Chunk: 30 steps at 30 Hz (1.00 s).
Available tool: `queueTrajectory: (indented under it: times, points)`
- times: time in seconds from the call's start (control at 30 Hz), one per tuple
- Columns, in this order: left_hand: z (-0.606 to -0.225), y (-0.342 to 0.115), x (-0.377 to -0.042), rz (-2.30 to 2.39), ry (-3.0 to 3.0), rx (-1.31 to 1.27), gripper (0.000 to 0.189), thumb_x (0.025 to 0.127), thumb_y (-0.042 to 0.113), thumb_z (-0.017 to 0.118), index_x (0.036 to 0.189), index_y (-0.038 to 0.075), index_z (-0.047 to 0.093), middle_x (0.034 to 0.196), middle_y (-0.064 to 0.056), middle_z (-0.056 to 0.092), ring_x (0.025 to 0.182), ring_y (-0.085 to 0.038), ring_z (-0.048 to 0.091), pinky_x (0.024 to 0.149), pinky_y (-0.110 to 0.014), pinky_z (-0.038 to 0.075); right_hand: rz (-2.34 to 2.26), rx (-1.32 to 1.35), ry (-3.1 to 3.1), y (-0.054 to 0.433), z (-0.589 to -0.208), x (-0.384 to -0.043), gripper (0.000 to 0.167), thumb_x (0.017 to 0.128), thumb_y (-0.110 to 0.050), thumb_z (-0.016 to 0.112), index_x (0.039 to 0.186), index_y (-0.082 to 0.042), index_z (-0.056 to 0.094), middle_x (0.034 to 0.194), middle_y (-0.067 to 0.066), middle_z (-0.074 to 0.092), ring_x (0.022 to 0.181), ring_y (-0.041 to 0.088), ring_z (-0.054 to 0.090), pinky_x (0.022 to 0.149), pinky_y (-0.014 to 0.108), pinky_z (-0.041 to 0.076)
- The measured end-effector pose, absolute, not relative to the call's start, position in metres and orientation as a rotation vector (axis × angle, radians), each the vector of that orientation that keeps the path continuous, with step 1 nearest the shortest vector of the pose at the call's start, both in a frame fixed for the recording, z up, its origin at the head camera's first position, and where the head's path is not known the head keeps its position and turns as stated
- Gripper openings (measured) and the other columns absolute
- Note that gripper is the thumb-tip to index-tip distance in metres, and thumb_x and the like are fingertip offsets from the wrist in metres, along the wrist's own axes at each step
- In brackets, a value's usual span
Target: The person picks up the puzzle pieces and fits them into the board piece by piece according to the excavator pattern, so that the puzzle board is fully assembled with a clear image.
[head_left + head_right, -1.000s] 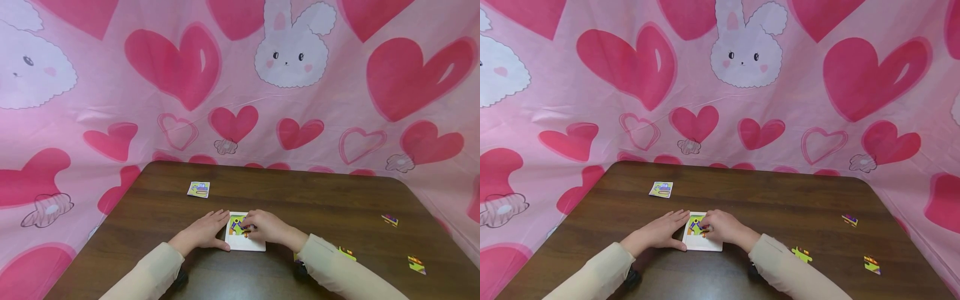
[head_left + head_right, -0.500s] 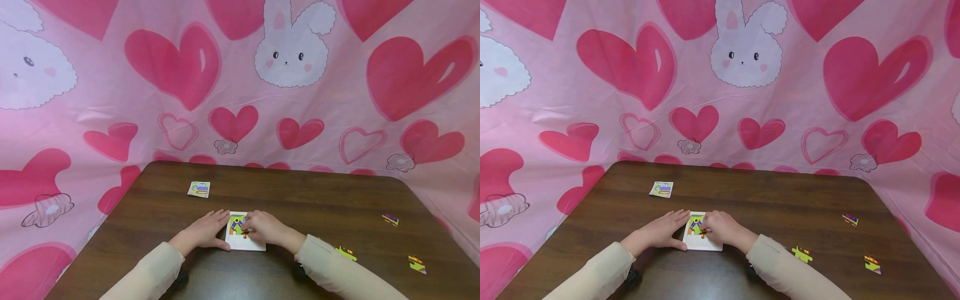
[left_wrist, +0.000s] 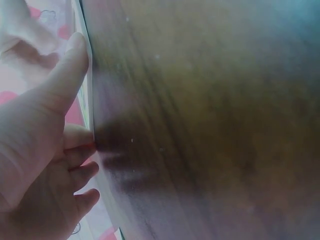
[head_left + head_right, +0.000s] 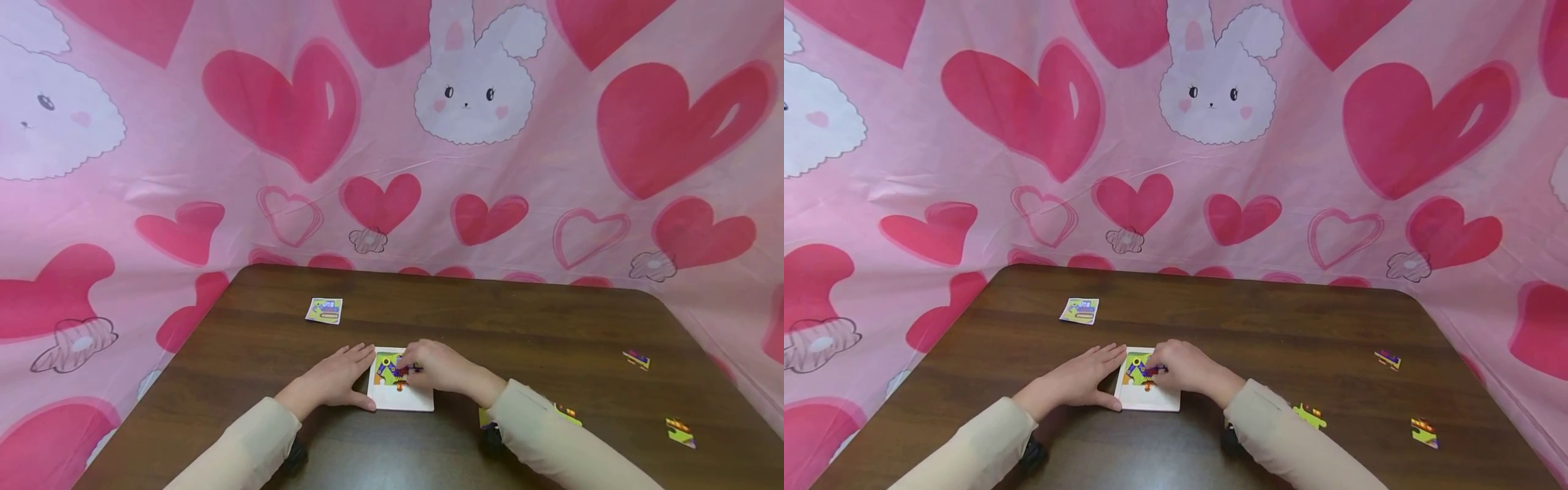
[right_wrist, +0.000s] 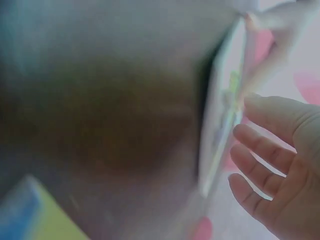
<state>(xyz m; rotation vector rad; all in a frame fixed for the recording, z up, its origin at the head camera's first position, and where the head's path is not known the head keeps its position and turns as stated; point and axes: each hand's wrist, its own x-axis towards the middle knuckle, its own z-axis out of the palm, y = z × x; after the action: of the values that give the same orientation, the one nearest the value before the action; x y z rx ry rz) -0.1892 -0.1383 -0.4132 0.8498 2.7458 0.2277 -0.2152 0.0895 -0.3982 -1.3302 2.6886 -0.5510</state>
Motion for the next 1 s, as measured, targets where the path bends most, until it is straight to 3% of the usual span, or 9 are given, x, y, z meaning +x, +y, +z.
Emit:
queueTrajectory:
  times: [0.47, 0.67, 0.8, 0.9, 1.0]
  points:
    - [-0.414, -0.140, -0.188, 0.231, 2.750, 0.850, 0.095, 0.072, 0.061, 0.064, 0.140, 0.002, 0.036, 0.146, -0.012, 0.030, 0.135, -0.028, 0.022, 0.108, -0.044, 0.018, -0.930, -1.043, 2.926, 0.162, -0.333, -0.229, 0.034, 0.079, -0.016, 0.074, 0.112, -0.009, 0.065, 0.106, 0.003, 0.062, 0.099, 0.022, 0.057, 0.084, 0.042, 0.048]
    - [-0.413, -0.139, -0.187, 0.226, 2.747, 0.839, 0.095, 0.072, 0.062, 0.064, 0.140, 0.002, 0.036, 0.147, -0.011, 0.030, 0.135, -0.027, 0.022, 0.108, -0.044, 0.017, -1.027, -1.017, 3.075, 0.216, -0.319, -0.236, 0.038, 0.077, -0.009, 0.075, 0.113, -0.004, 0.064, 0.105, 0.008, 0.063, 0.091, 0.027, 0.057, 0.074, 0.044, 0.048]
    - [-0.412, -0.139, -0.186, 0.242, 2.745, 0.846, 0.094, 0.073, 0.061, 0.064, 0.140, 0.001, 0.036, 0.146, -0.012, 0.030, 0.135, -0.027, 0.022, 0.108, -0.044, 0.017, -1.040, -0.929, 3.191, 0.256, -0.313, -0.235, 0.039, 0.078, -0.010, 0.074, 0.115, -0.003, 0.063, 0.103, 0.011, 0.063, 0.088, 0.020, 0.056, 0.073, 0.030, 0.047]
    - [-0.410, -0.138, -0.185, 0.263, 2.744, 0.858, 0.093, 0.073, 0.059, 0.065, 0.139, -0.001, 0.037, 0.146, -0.013, 0.031, 0.135, -0.028, 0.023, 0.108, -0.044, 0.018, -1.074, -0.801, 3.247, 0.286, -0.310, -0.231, 0.040, 0.079, -0.012, 0.073, 0.116, -0.002, 0.061, 0.100, 0.013, 0.063, 0.085, 0.005, 0.055, 0.072, 0.014, 0.043]
    - [-0.408, -0.138, -0.185, 0.263, 2.747, 0.865, 0.093, 0.073, 0.058, 0.065, 0.138, -0.001, 0.037, 0.145, -0.013, 0.031, 0.135, -0.028, 0.023, 0.108, -0.044, 0.018, -1.133, -0.681, 3.255, 0.317, -0.314, -0.229, 0.042, 0.081, -0.013, 0.072, 0.119, 0.000, 0.059, 0.100, 0.009, 0.063, 0.081, -0.010, 0.051, 0.068, 0.006, 0.040]
